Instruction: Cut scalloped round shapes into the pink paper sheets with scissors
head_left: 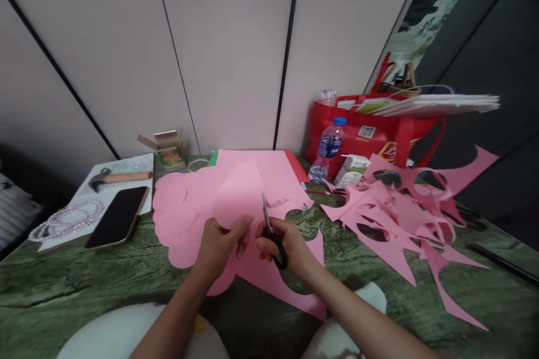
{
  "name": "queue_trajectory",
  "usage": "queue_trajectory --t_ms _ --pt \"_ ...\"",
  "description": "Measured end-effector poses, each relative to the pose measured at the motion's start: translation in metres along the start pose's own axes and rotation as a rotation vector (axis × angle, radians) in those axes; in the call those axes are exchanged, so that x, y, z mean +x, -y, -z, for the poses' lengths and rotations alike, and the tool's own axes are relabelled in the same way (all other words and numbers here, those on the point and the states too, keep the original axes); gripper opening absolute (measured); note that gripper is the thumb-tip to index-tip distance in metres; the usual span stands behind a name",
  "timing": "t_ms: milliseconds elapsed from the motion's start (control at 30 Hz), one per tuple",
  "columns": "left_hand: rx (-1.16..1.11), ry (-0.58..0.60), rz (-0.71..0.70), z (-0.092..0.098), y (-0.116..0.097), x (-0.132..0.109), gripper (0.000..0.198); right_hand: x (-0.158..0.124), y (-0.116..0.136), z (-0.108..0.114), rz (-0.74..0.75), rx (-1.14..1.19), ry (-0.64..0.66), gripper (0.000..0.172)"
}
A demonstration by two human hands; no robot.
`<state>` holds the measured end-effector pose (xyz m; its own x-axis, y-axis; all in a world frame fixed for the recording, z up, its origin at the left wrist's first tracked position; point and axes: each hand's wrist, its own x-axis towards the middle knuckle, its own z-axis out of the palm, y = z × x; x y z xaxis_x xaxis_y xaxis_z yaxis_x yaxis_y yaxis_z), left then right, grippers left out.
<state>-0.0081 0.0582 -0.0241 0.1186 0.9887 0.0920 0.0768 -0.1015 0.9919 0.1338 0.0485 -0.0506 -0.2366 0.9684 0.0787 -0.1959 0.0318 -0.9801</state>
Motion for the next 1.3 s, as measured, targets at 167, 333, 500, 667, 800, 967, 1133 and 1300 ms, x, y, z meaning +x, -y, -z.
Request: queue_trajectory --t_ms 167,333,500,667,800,967,1133,1300 --pt "0.023 -0.085 0.106 0.0005 0.0035 0.0004 0.041 0.0008 -0.0012 -0.0006 -0.005 0.018 0.007 0.027" --pt "0.003 -0.027 0.164 -0.0009 0.0020 -0.0010 0.039 0.0035 -0.0028 0.0027 0.030 0.017 -0.021 0.035" --pt "0.006 -0.020 0.184 -0.0020 -0.0003 -0.0018 0.035 0.0036 -0.0033 0.0036 0.036 0.013 -0.003 0.036" --pt "0.013 -0.026 0.177 -0.0020 -0.0019 -0.0018 0.036 0.0038 -0.0050 0.0043 0.050 -0.003 0.000 0.035" --pt "0.017 -0.031 0.169 -0.0018 -0.0015 -0.0016 0.037 0.0036 -0.0030 0.0036 0.053 -0.011 0.001 0.032" --pt "0.045 -0.038 0.132 -0.0016 -0.0016 -0.0017 0.040 0.0035 0.0007 0.0021 0.022 -0.007 -0.006 0.028" --pt "0.067 -0.060 0.121 -0.0018 -0.0038 -0.0018 0.041 0.0024 -0.0004 0.0017 -0.004 -0.020 -0.044 0.024" --pt "0.073 -0.058 0.107 -0.0014 -0.0016 -0.0007 0.043 0.0020 -0.0001 0.0024 0.015 -0.027 -0.032 0.022"
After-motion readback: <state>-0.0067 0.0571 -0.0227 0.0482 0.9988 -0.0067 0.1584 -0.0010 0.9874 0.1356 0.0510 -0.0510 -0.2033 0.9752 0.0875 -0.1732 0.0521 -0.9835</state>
